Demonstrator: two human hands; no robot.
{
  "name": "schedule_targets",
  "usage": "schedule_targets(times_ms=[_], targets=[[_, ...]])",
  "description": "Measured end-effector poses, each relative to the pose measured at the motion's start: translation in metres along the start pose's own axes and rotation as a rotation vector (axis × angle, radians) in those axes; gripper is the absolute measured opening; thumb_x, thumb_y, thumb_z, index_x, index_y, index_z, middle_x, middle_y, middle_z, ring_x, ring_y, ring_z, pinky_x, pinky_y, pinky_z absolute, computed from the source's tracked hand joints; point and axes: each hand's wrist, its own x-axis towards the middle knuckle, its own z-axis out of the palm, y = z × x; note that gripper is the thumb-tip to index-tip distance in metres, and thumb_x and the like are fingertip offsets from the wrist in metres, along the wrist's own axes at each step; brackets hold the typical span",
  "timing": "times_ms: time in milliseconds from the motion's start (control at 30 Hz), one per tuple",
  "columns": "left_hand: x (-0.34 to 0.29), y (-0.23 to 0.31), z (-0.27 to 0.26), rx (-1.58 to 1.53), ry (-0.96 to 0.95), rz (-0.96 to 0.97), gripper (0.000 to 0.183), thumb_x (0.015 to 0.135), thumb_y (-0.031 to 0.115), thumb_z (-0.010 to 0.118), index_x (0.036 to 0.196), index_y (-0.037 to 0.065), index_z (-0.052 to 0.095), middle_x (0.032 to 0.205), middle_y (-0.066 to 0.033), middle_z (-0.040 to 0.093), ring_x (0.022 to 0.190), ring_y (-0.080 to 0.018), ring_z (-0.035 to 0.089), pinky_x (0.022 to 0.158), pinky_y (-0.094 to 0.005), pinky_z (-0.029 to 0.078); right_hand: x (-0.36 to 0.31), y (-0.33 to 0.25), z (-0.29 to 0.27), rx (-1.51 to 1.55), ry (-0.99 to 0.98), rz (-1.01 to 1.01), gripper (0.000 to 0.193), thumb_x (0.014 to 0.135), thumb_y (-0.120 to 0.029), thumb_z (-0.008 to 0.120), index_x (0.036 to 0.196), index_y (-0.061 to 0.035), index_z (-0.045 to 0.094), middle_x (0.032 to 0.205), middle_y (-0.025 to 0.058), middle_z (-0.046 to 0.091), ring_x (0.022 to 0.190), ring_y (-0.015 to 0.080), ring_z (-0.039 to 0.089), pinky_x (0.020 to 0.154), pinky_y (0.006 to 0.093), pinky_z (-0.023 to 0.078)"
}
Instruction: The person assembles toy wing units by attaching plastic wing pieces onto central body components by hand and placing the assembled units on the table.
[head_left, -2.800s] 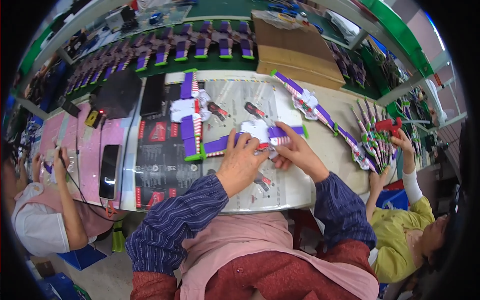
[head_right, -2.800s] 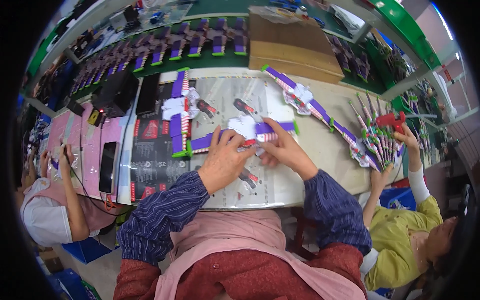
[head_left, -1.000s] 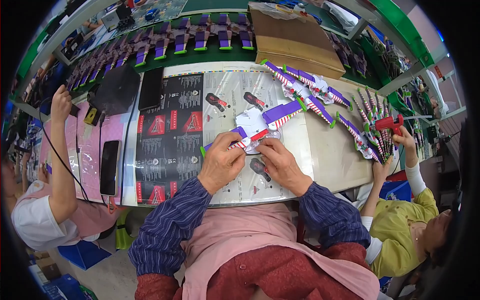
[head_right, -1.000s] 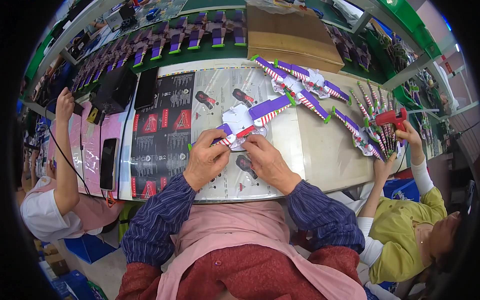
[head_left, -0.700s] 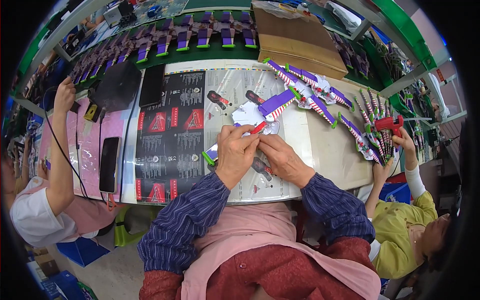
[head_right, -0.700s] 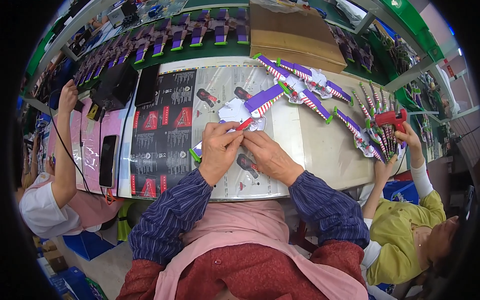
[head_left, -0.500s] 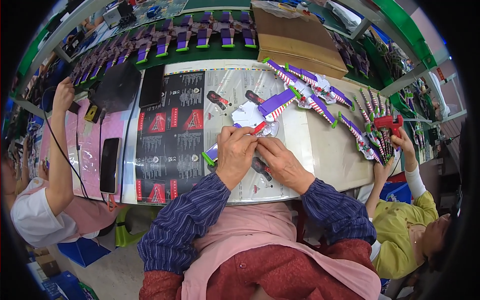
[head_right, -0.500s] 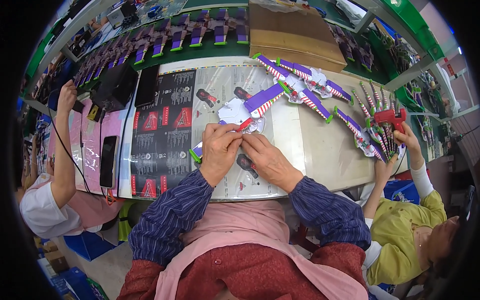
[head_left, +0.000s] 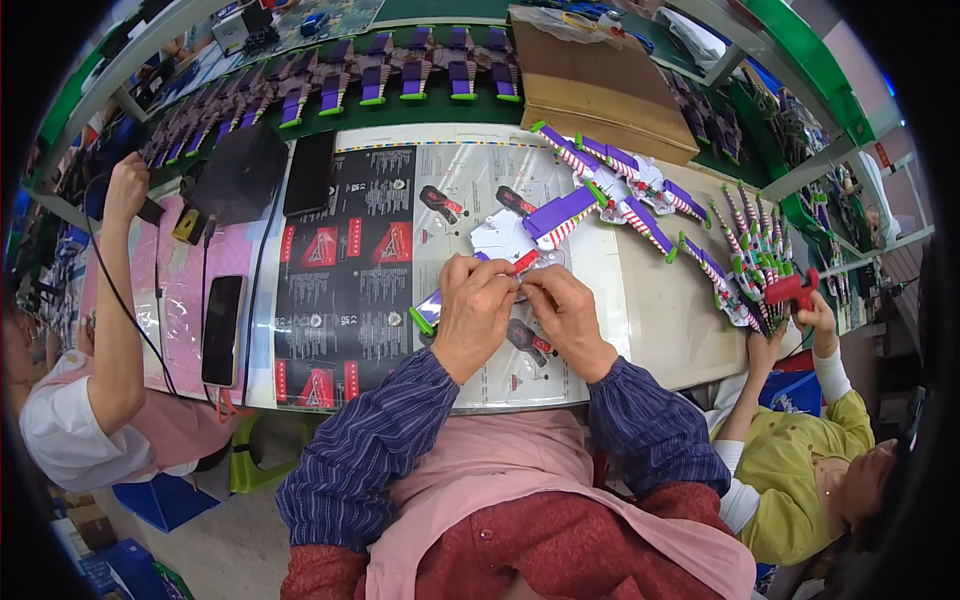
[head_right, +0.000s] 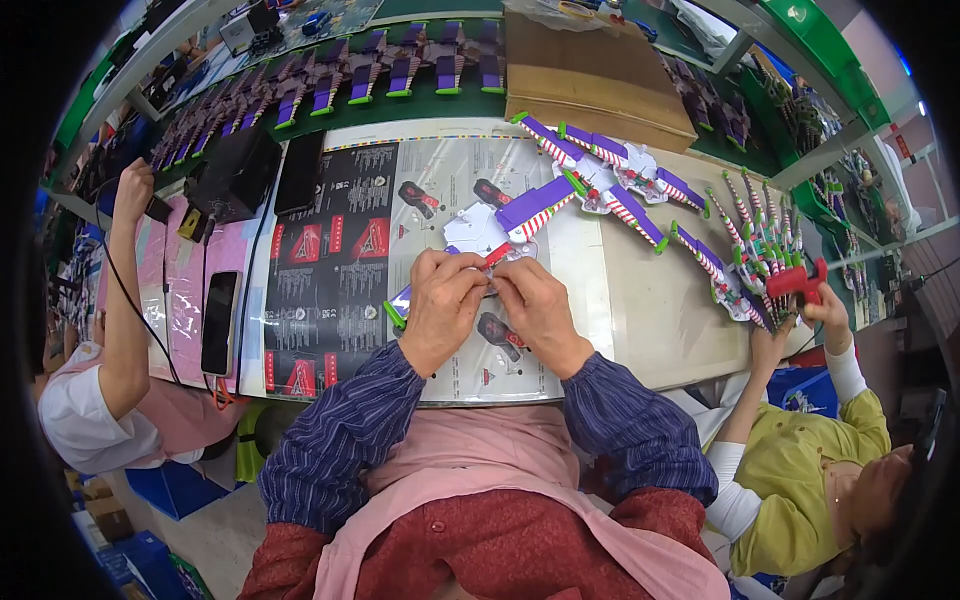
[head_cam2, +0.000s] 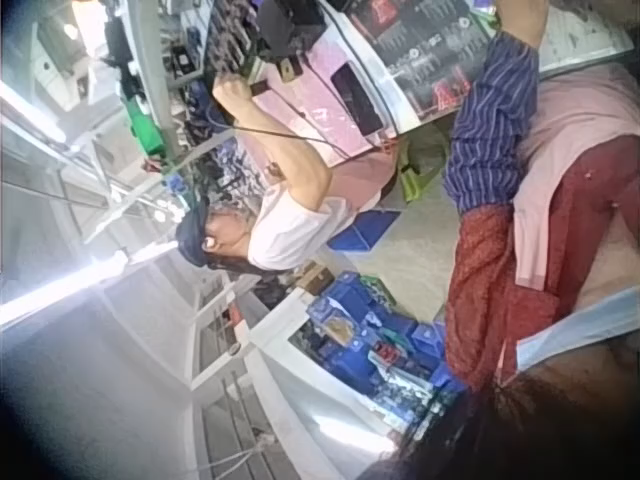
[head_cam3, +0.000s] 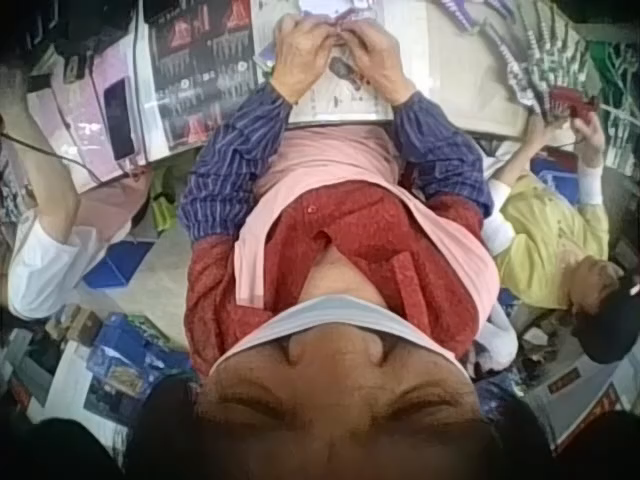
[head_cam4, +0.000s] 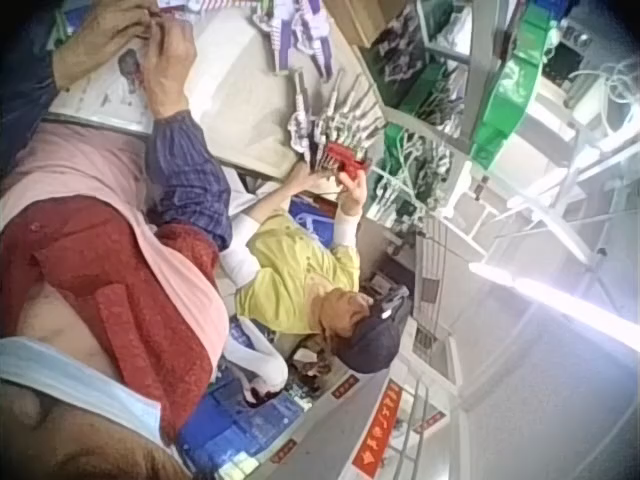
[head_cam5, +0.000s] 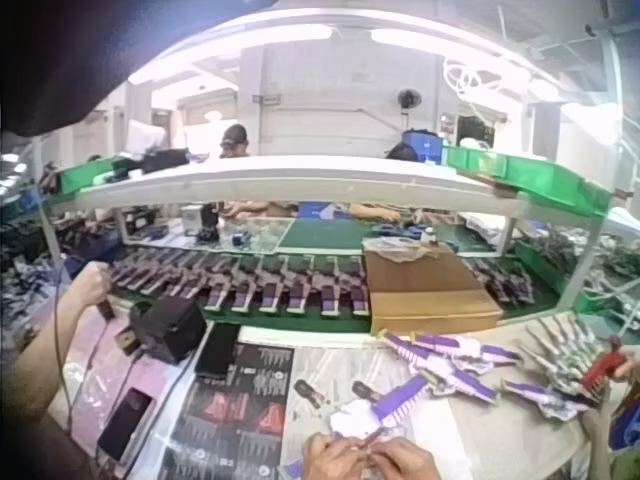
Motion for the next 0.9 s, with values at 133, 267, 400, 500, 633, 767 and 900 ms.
schedule_targets(times_ms=[133,267,400,500,633,767,900], targets=[[0.005,0.002,-0.006,0.030,-0.042,0.016,0.015,0.081,0.000,0.078,0.096,0.003,0.077,0.116,-0.0055,0.074,0.108,-0.0315,0.058,0.098,-0.0432,0.047,0.002,-0.002,-0.002,-0.041,0.009,-0.104,0.015,0.092,0.003,0.073,0.106,-0.0006,0.070,0.098,0.0143,0.068,0.079,0.0332,0.070,0.067,0.0402,0.057],[0.009,-0.005,-0.012,-0.036,-0.088,0.047,0.022,0.081,-0.002,0.078,0.103,0.003,0.079,0.118,-0.0089,0.074,0.115,-0.0339,0.059,0.097,-0.0427,0.051,-0.002,0.003,-0.002,-0.179,-0.054,-0.160,0.015,0.090,0.005,0.073,0.103,-0.0008,0.069,0.098,0.0140,0.068,0.079,0.0340,0.070,0.067,0.0408,0.057],[0.001,-0.014,-0.024,-0.045,-0.119,0.133,0.029,0.080,-0.004,0.078,0.108,0.004,0.080,0.123,-0.0118,0.072,0.123,-0.0359,0.060,0.100,-0.0431,0.054,0.002,-0.004,-0.002,-0.279,-0.120,-0.140,0.013,0.091,0.004,0.071,0.103,-0.0012,0.067,0.097,0.0150,0.067,0.081,0.0370,0.070,0.068,0.0432,0.058],[-0.006,-0.011,-0.030,0.037,-0.201,0.198,0.029,0.082,-0.002,0.072,0.110,0.004,0.079,0.132,-0.0145,0.068,0.127,-0.0356,0.058,0.108,-0.0444,0.051,0.007,-0.007,-0.005,-0.358,-0.173,-0.134,0.011,0.092,0.002,0.069,0.102,-0.0013,0.066,0.098,0.0160,0.066,0.082,0.0376,0.070,0.068,0.0448,0.058],[-0.012,-0.001,-0.031,0.207,-0.244,0.255,0.038,0.083,-0.001,0.069,0.121,0.002,0.075,0.139,-0.0176,0.063,0.129,-0.0366,0.058,0.109,-0.0455,0.052,0.010,-0.007,-0.008,-0.421,-0.242,-0.153,0.016,0.088,0.004,0.065,0.104,0.0027,0.064,0.101,0.0197,0.064,0.082,0.0382,0.072,0.070,0.0450,0.060],[-0.014,0.008,-0.027,0.376,-0.272,0.275,0.042,0.086,0.006,0.065,0.127,-0.002,0.069,0.141,-0.0189,0.059,0.131,-0.0366,0.055,0.111,-0.0470,0.049,0.012,-0.005,-0.009,-0.445,-0.272,-0.156,0.016,0.087,0.004,0.064,0.103,0.0037,0.063,0.101,0.0208,0.064,0.081,0.0387,0.072,0.070,0.0449,0.061],[-0.016,0.009,-0.026,0.424,-0.308,0.279,0.042,0.088,0.009,0.064,0.128,-0.003,0.067,0.142,-0.0190,0.057,0.131,-0.0358,0.054,0.112,-0.0483,0.047,0.013,-0.003,-0.009,-0.467,-0.294,-0.155,0.016,0.087,0.004,0.064,0.103,0.0039,0.063,0.101,0.0206,0.064,0.080,0.0389,0.072,0.069,0.0456,0.061]])
